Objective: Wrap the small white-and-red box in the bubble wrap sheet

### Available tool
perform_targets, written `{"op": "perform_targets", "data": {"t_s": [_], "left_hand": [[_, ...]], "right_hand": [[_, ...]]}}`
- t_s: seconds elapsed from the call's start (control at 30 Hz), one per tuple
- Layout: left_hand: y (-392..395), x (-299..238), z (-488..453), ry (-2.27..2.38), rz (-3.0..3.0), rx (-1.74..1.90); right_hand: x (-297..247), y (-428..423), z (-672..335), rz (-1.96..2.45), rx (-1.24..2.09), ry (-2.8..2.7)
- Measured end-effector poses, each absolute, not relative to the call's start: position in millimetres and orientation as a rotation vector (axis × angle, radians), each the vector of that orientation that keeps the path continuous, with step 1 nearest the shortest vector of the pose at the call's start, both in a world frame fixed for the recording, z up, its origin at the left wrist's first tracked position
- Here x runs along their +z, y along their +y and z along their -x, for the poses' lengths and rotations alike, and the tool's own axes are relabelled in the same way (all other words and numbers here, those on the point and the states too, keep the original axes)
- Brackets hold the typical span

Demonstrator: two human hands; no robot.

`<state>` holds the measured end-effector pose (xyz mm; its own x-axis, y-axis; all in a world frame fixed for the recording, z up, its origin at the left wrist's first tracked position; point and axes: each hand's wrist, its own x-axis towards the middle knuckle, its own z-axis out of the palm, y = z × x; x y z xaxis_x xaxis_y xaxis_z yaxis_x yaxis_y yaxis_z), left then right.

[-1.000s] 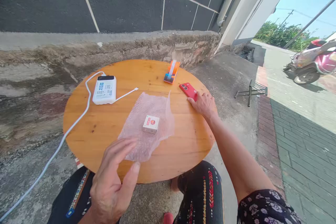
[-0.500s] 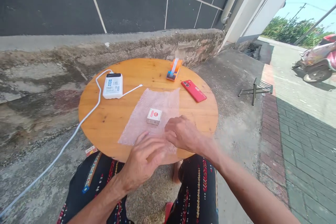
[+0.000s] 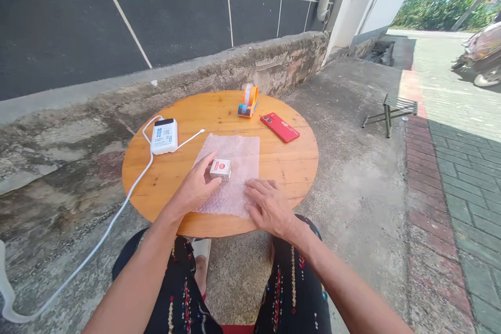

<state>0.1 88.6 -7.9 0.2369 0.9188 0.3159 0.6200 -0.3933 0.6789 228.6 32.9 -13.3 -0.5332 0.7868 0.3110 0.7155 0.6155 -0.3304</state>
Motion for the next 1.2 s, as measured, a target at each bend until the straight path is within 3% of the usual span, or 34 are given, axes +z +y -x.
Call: {"op": "perform_targets", "data": {"t_s": [0.93, 1.2], "left_hand": [[88.7, -6.7, 2.1, 1.309, -2.177, 0.995], [83.4, -8.1, 27.4, 1.455, -1.882, 1.259]], "right_hand": [[-29.3, 33.0, -224.5, 1.238, 0.11, -2.235], [-28.0, 27.8, -225.9, 1.232, 0.068, -2.16]]}}
